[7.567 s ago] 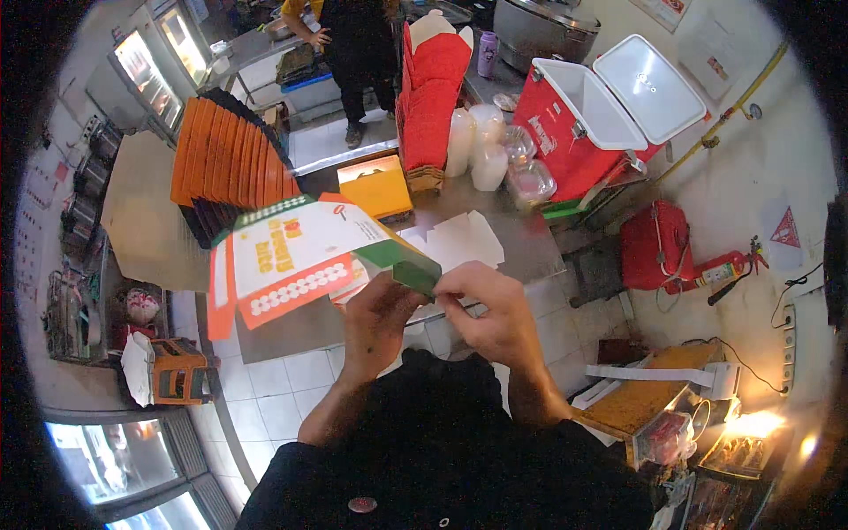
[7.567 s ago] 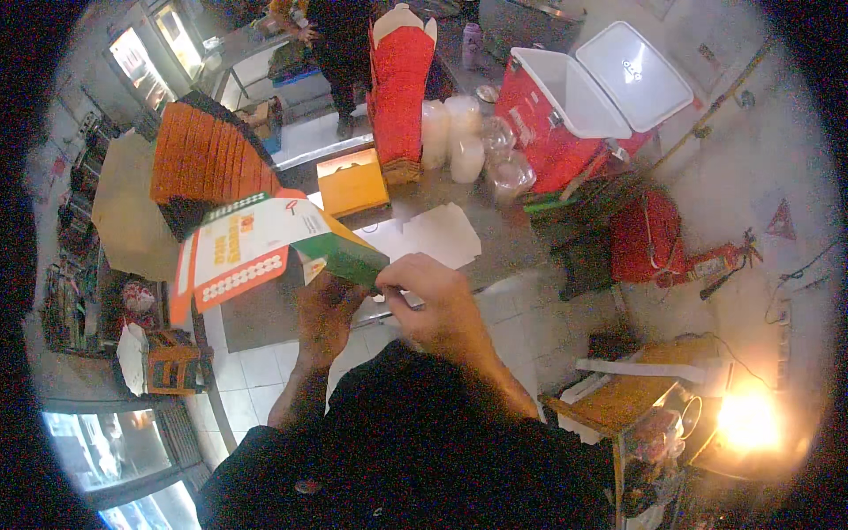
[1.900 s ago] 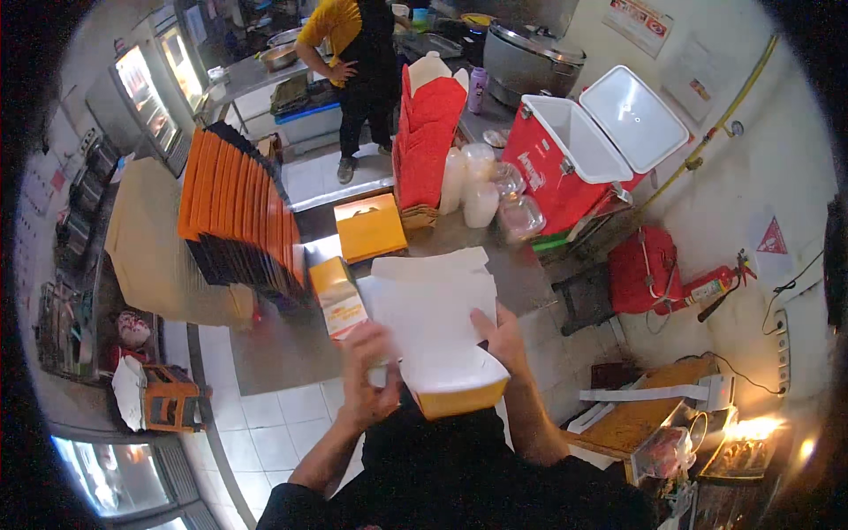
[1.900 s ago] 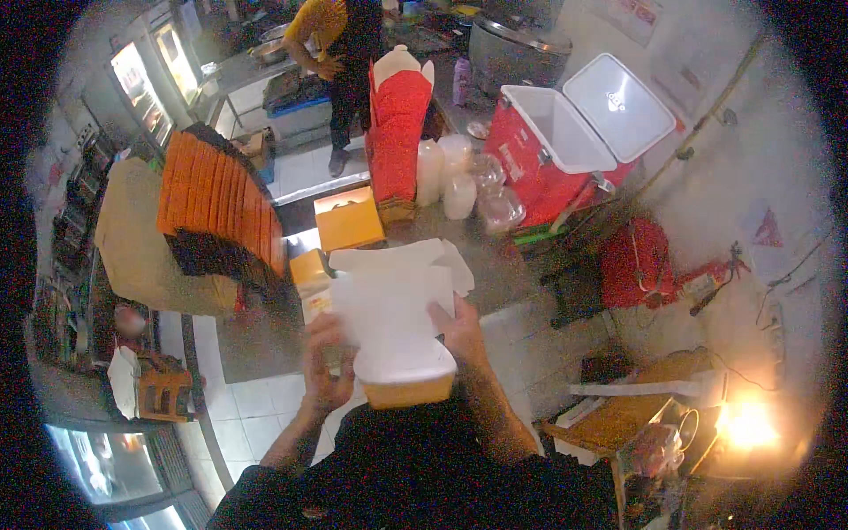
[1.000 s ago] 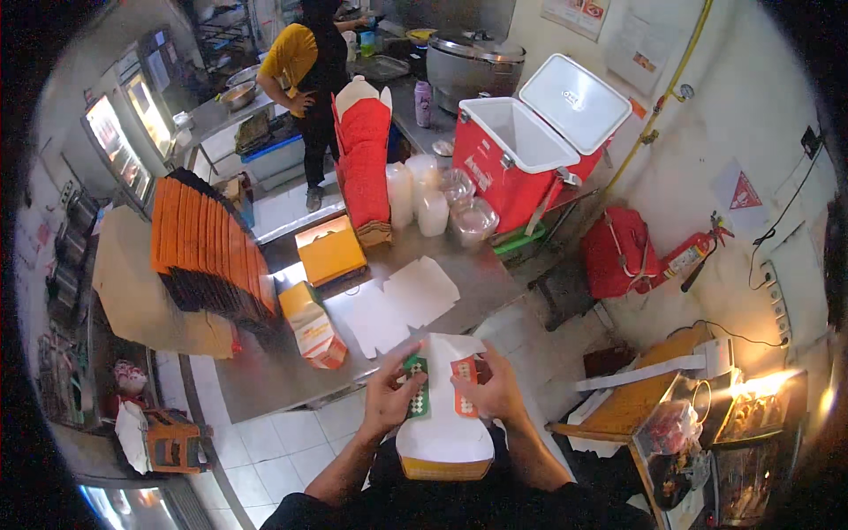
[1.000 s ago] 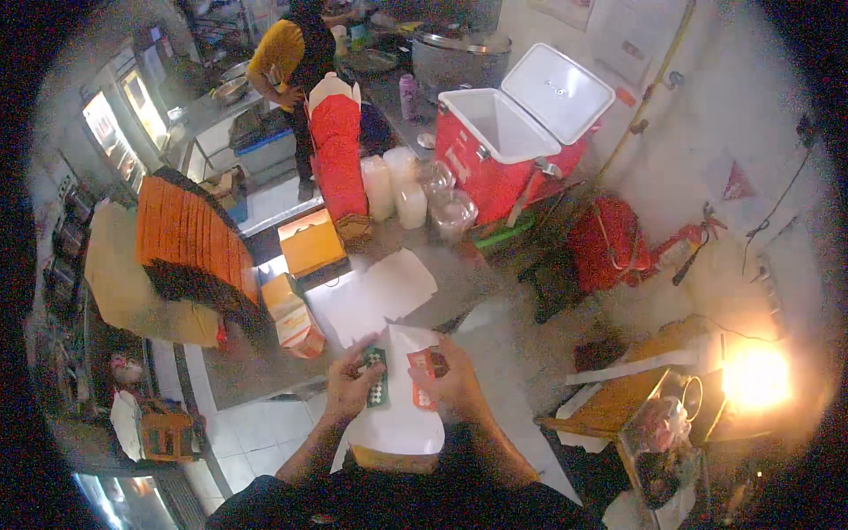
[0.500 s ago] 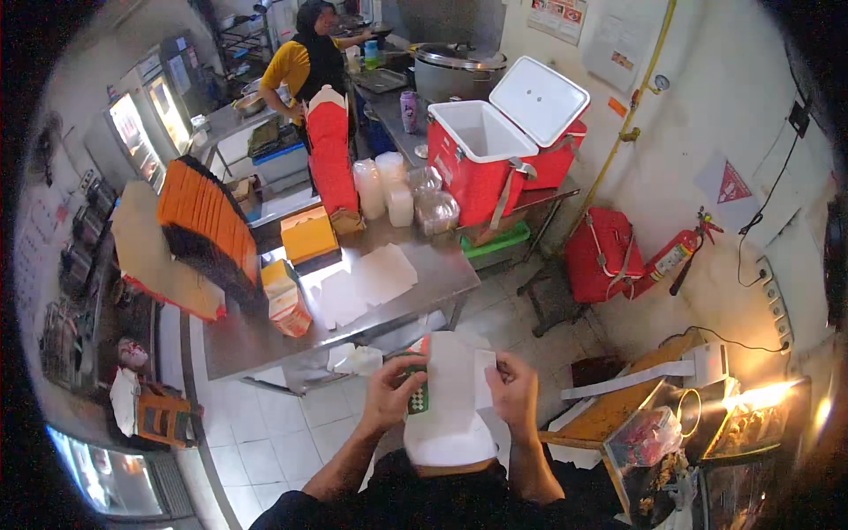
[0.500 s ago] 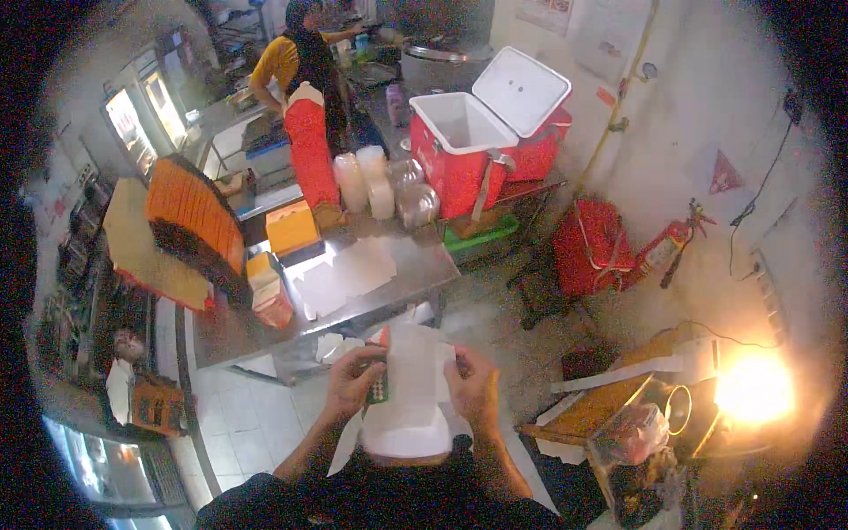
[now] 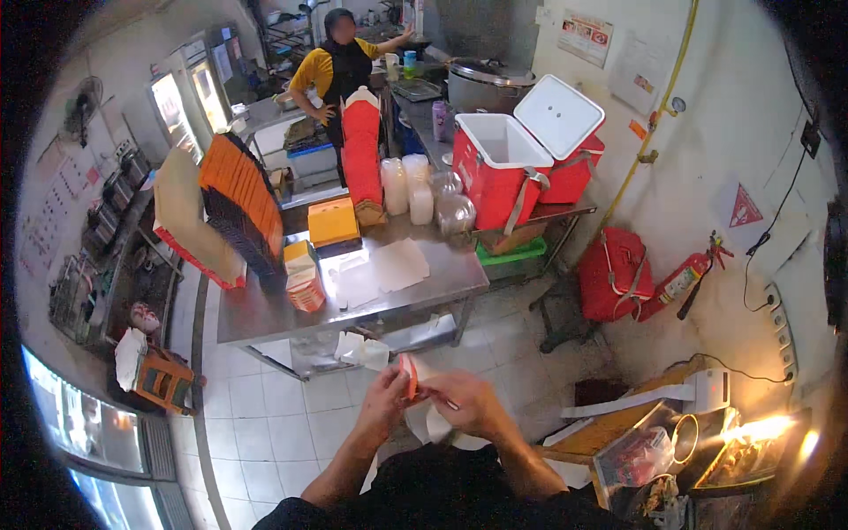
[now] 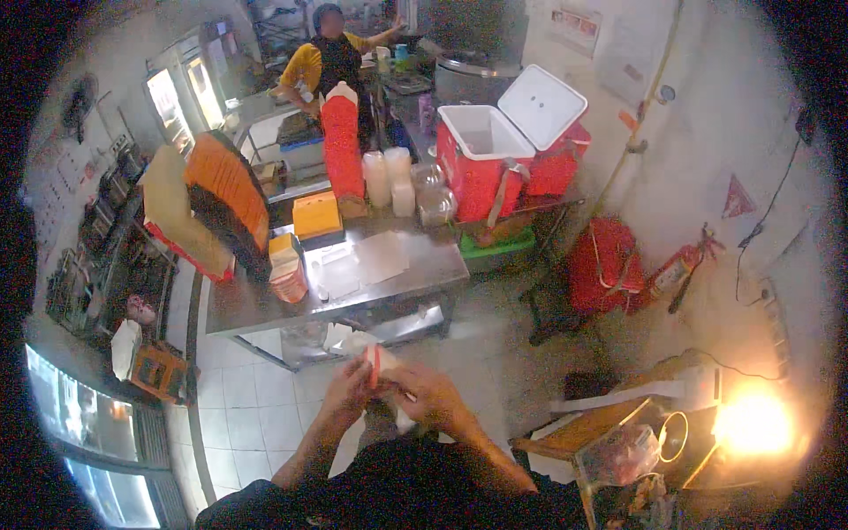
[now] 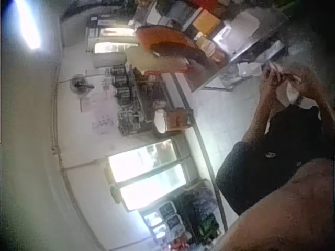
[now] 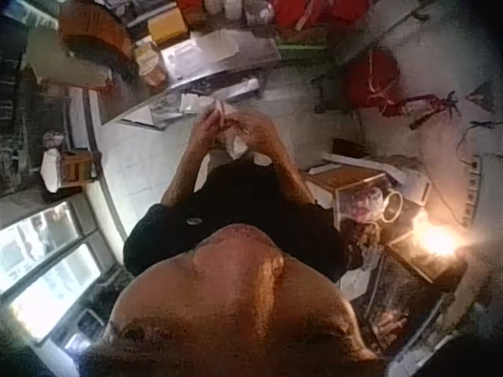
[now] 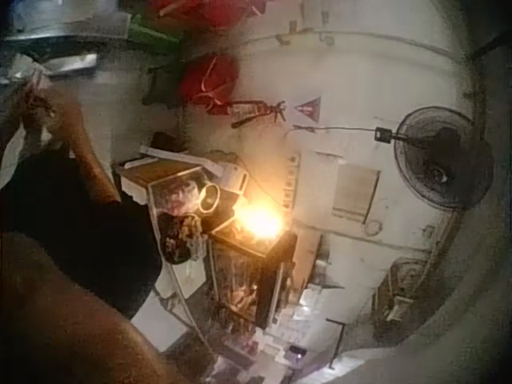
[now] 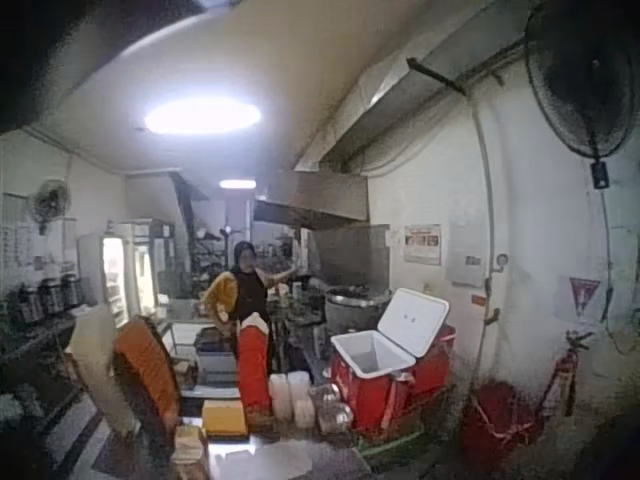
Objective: The person folds flat cardboard cutouts into small food boxes by hand at a counter, creasing the edges and tucking in the tabs.
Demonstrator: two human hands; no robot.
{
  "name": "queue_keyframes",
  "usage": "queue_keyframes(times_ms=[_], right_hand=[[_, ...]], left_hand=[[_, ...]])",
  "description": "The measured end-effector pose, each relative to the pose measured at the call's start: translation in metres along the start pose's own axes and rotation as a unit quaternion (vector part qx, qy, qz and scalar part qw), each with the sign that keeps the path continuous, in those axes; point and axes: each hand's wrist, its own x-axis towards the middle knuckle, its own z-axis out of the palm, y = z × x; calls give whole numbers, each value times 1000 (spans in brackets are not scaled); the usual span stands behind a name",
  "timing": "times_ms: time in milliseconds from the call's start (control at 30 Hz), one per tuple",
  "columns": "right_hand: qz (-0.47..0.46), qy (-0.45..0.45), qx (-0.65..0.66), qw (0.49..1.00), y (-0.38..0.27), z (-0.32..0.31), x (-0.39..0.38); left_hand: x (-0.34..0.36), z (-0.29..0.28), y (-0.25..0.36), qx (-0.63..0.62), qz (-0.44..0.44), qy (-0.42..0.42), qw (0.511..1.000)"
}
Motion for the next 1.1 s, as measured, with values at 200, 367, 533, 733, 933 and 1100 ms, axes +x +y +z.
queue_keyframes(times_ms=[200,367,533,733,933,1100], right_hand=[[63,15,221,973,-23,-9,1],[20,165,132,977,-44,-6,3],[-80,266,145,950,-44,-4,11],[-113,199,59,972,-38,-20,9],[-44,246,31,968,-40,-17,12],[-43,212,29,976,-40,-9,16]], left_hand=[[-33,12,5,187,243,102,946],[-38,36,0,79,374,94,919],[-39,41,2,194,414,73,886],[-27,42,11,326,402,59,853],[-23,49,8,200,354,15,913],[-30,60,8,151,345,51,925]])
